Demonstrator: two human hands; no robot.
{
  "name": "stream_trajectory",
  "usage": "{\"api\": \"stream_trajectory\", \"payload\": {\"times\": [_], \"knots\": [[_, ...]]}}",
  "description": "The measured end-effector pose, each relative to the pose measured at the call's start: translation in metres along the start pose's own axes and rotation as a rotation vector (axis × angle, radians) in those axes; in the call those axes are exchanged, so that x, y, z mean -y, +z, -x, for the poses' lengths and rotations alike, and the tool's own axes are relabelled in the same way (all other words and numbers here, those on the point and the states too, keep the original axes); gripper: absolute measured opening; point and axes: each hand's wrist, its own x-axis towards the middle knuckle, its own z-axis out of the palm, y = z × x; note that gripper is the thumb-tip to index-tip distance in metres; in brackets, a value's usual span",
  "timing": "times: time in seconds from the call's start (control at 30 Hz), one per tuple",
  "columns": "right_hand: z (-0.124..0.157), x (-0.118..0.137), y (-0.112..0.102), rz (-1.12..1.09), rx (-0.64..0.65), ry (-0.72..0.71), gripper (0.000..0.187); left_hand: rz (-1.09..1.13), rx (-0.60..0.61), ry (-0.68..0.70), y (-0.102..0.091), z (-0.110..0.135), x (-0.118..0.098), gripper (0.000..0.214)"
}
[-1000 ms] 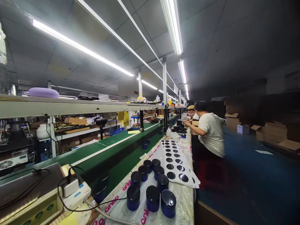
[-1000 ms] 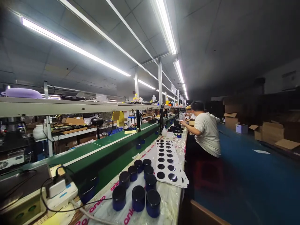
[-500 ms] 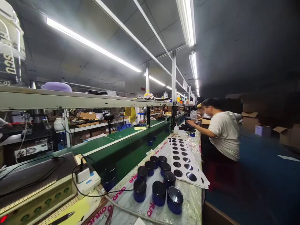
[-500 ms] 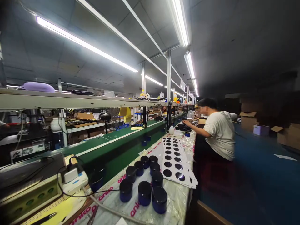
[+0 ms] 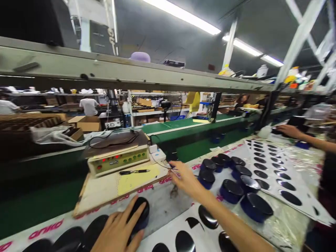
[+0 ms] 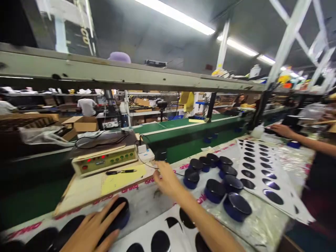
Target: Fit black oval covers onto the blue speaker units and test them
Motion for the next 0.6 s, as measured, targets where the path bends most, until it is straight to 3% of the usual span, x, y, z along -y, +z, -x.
{"api": "stream_trajectory", "payload": {"times": [0.07,0.2,0.3,0.43,0.6], "knots": [[-0.029,-0.017,-0.001,0.084,0.024,0.072,0.034,0.026,0.043,0.002,-0.001,0.0,0.002,0.05],[-0.083,-0.039,0.006,0.257,0.079,0.266,0.037,0.021,-0.05,0.047,0.004,0.004,0.004,0.051],[-0.111,-0.046,0.021,0.339,0.147,0.422,0.035,0.004,-0.05,0.062,0.008,0.004,0.006,0.051],[-0.132,-0.049,0.036,0.392,0.219,0.577,0.034,-0.014,0.027,0.041,0.001,0.002,0.004,0.051],[-0.144,-0.05,0.038,0.403,0.269,0.714,0.034,-0.02,0.09,0.014,-0.007,0.001,-0.001,0.051]]}}
